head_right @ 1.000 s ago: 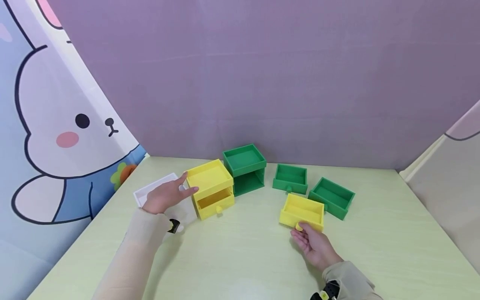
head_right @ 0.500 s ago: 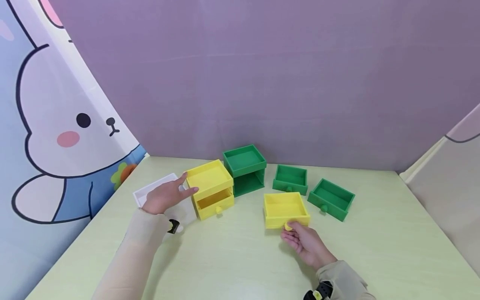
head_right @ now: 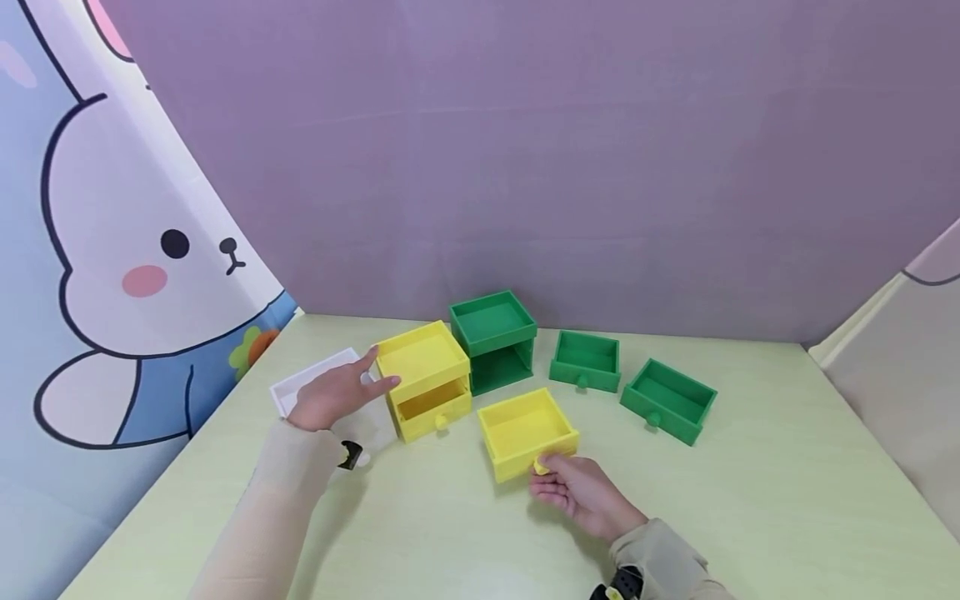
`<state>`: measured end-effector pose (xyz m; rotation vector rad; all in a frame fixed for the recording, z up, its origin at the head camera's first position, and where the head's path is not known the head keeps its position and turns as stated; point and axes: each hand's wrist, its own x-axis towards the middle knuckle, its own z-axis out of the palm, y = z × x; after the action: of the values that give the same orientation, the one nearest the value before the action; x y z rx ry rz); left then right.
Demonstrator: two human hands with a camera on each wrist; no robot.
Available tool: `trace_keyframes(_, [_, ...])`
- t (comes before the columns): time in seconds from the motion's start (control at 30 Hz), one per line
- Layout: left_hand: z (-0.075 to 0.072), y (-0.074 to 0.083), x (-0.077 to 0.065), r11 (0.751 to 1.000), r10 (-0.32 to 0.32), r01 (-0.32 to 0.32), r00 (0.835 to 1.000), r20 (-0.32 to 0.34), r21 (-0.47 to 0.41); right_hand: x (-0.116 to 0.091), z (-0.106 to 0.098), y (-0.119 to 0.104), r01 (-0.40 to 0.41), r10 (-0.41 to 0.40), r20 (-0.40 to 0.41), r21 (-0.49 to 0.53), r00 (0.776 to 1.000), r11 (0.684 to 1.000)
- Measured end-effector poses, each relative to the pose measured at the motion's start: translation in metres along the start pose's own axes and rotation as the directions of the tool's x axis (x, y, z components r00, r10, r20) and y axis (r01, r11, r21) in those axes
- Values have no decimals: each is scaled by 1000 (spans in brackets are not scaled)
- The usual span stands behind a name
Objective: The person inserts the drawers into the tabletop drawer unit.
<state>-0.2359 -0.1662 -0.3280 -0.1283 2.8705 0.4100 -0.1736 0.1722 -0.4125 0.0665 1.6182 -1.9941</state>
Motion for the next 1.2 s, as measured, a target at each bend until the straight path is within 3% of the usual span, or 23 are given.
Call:
trace_keyframes(0.67, [0,1,-1,1000,-10,10,1000,-5,0,28,34,-8,3,-4,121,4,993,1000])
trace_keyframes(1.2, [-3,3,-6,999,-31,31,999,-4,-14,34,62,-9,-11,10,162,4,987,1000])
